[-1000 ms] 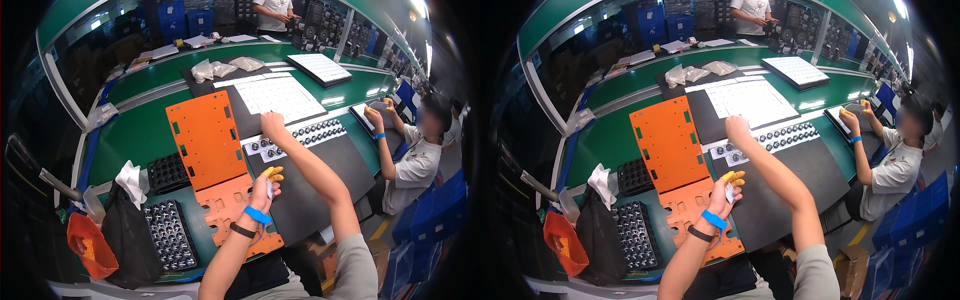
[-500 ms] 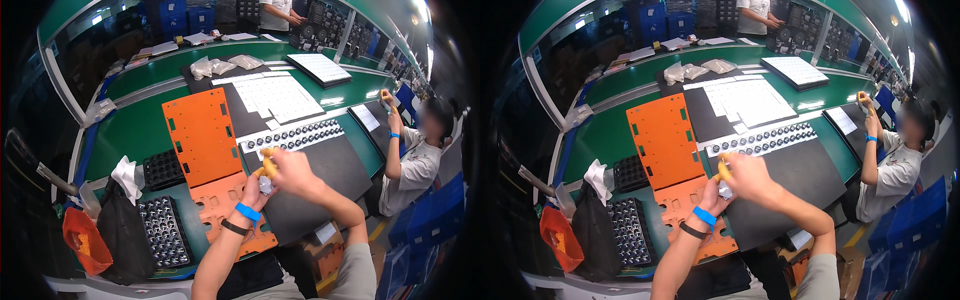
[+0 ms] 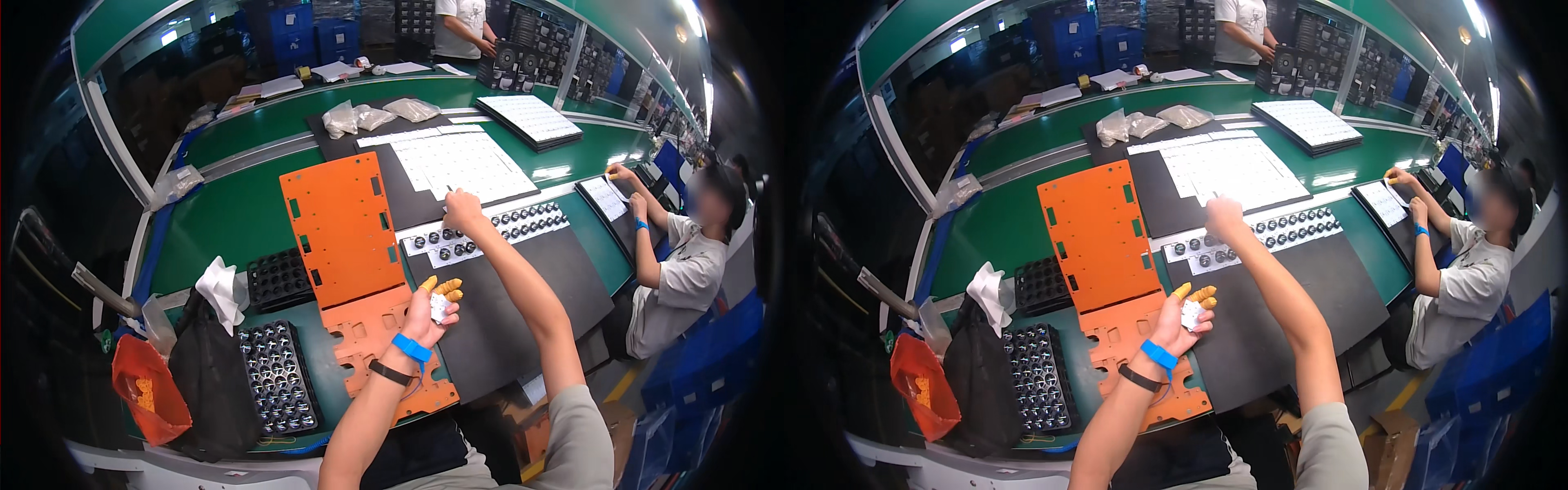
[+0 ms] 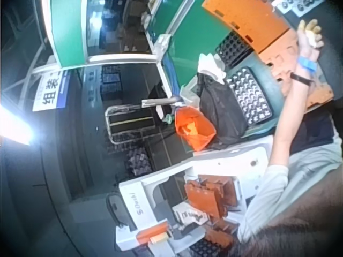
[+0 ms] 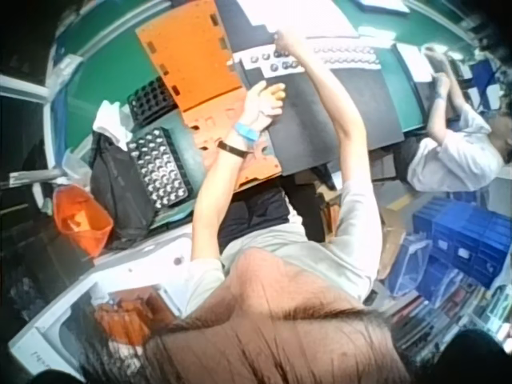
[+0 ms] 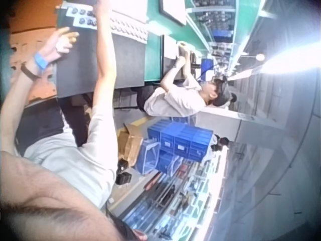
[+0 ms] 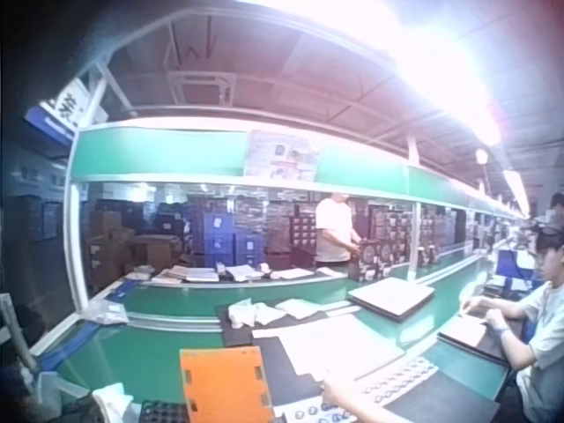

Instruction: The person places small white square components onto an orange fixture board, pressing them into designated slots. They handle the components one at a time, picking them from a nearby tray and arranging them on the board. The person also briefly interacts with a machine labeled 'Oushi' to process the fixture.

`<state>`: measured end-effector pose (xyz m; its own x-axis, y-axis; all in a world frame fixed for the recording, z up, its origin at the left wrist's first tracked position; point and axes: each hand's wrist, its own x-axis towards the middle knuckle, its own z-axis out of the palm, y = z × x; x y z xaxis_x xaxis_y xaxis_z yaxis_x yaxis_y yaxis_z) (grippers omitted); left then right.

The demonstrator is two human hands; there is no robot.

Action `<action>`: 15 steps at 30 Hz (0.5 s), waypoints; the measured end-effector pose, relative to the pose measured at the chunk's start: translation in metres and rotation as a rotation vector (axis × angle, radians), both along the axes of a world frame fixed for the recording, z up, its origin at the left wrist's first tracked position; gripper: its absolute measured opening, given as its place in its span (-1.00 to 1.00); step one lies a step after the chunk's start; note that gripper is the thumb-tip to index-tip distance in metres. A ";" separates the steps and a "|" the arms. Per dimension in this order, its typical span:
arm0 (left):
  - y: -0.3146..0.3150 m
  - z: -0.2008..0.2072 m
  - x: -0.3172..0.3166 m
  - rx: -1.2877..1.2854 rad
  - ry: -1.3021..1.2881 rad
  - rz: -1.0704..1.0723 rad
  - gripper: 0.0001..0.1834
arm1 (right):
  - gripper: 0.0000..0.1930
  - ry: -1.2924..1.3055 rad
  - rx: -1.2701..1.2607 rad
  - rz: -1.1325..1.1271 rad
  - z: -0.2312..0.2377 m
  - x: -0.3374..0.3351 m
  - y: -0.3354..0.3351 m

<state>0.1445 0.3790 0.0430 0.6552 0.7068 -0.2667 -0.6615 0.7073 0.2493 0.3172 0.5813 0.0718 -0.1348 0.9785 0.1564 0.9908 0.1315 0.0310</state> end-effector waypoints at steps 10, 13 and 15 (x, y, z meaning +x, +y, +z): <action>0.003 -0.001 0.008 0.011 0.055 -0.020 -0.41 | -0.91 0.007 0.277 0.130 0.027 -0.004 -0.022; -0.001 0.011 0.009 -0.055 0.064 0.018 -0.34 | -0.88 0.141 0.271 0.227 0.054 -0.017 -0.071; -0.002 0.021 0.003 -0.094 0.066 0.078 -0.31 | -0.87 0.257 0.208 0.356 0.077 -0.039 -0.115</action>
